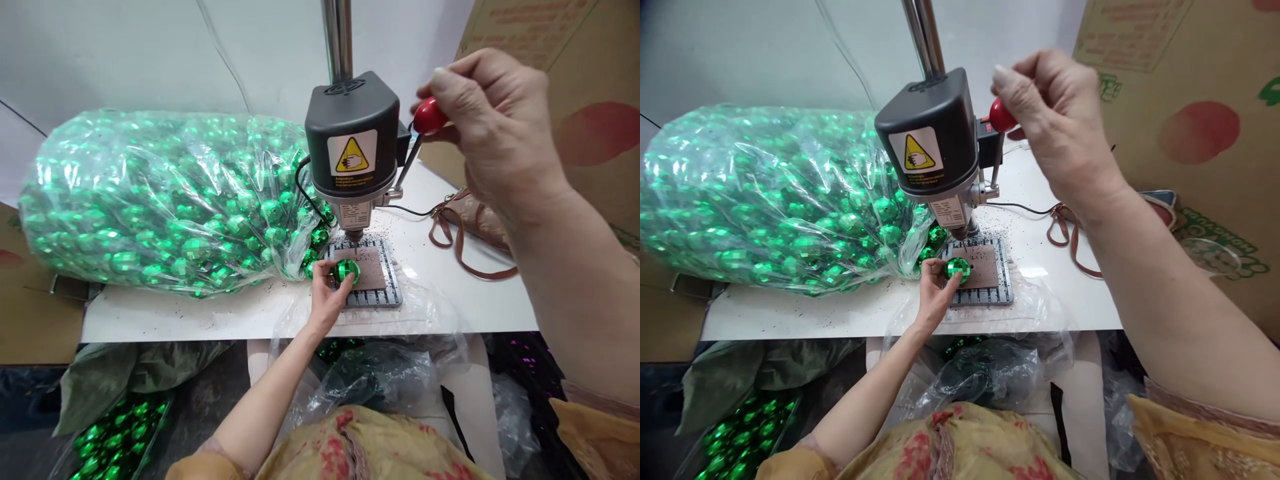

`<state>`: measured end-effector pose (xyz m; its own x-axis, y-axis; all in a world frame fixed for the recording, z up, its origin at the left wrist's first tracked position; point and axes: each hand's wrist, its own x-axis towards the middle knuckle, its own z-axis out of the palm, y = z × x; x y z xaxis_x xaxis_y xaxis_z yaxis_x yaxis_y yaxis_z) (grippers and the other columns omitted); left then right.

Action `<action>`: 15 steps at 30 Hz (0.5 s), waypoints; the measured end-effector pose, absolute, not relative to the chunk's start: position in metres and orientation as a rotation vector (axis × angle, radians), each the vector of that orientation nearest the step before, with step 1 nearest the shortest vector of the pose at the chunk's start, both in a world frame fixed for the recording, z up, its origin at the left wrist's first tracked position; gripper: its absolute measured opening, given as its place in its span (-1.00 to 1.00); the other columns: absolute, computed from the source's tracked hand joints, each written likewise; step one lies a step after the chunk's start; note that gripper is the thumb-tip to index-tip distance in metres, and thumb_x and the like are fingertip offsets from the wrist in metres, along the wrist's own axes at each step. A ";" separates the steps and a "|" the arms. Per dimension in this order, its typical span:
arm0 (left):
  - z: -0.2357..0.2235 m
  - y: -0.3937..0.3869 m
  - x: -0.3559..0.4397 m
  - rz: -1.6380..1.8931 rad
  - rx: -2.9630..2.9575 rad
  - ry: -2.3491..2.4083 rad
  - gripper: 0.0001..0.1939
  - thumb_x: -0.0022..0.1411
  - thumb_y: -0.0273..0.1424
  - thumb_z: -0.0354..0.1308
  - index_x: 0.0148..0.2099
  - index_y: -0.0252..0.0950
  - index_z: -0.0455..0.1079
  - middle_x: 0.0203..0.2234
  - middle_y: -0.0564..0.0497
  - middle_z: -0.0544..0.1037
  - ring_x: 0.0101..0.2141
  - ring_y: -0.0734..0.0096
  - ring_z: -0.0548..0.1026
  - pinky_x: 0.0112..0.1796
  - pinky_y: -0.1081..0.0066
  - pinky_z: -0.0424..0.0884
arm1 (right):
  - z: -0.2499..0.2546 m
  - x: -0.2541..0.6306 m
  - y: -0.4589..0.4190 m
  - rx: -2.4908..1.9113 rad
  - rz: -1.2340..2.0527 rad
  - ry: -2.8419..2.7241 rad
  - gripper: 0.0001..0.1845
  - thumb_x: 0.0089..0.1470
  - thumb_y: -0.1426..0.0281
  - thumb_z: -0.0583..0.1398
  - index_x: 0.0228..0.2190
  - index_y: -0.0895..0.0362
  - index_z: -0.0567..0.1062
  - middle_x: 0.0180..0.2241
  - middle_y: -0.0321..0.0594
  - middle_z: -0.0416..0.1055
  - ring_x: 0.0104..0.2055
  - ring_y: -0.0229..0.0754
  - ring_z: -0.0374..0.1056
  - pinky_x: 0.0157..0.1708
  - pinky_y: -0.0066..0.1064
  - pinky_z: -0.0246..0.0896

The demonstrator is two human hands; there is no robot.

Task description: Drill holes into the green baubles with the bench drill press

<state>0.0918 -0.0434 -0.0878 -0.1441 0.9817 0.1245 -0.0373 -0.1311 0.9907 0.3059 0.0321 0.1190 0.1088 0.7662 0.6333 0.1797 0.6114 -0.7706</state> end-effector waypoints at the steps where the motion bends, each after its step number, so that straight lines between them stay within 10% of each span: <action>1: -0.090 -0.040 0.091 1.437 1.224 1.212 -0.46 0.10 -0.11 0.39 0.00 -0.18 0.25 -0.12 -0.02 0.49 -0.10 0.35 0.48 -0.03 0.36 0.39 | 0.120 0.301 0.031 -0.856 0.551 -1.437 -0.80 0.16 0.22 0.24 -0.31 0.10 0.52 -0.36 -0.28 0.49 -0.37 -0.45 0.44 -0.31 -0.45 0.41; 15: -0.102 -0.003 0.099 1.400 1.267 1.043 -0.39 0.09 0.01 0.37 0.04 -0.20 0.30 -0.09 -0.06 0.49 -0.05 0.28 0.48 0.02 0.28 0.39 | 0.137 0.276 0.045 -0.828 0.891 -1.337 -0.50 0.30 0.25 0.03 -0.67 0.09 0.22 -0.73 -0.41 0.16 -0.74 -0.50 0.09 -0.76 -0.46 -0.06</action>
<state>0.0987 -0.0030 -0.1024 -0.0175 0.9817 0.1897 -0.0995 -0.1905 0.9766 0.2763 0.0453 0.1375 0.0251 0.8976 0.4401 -0.0608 0.4408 -0.8956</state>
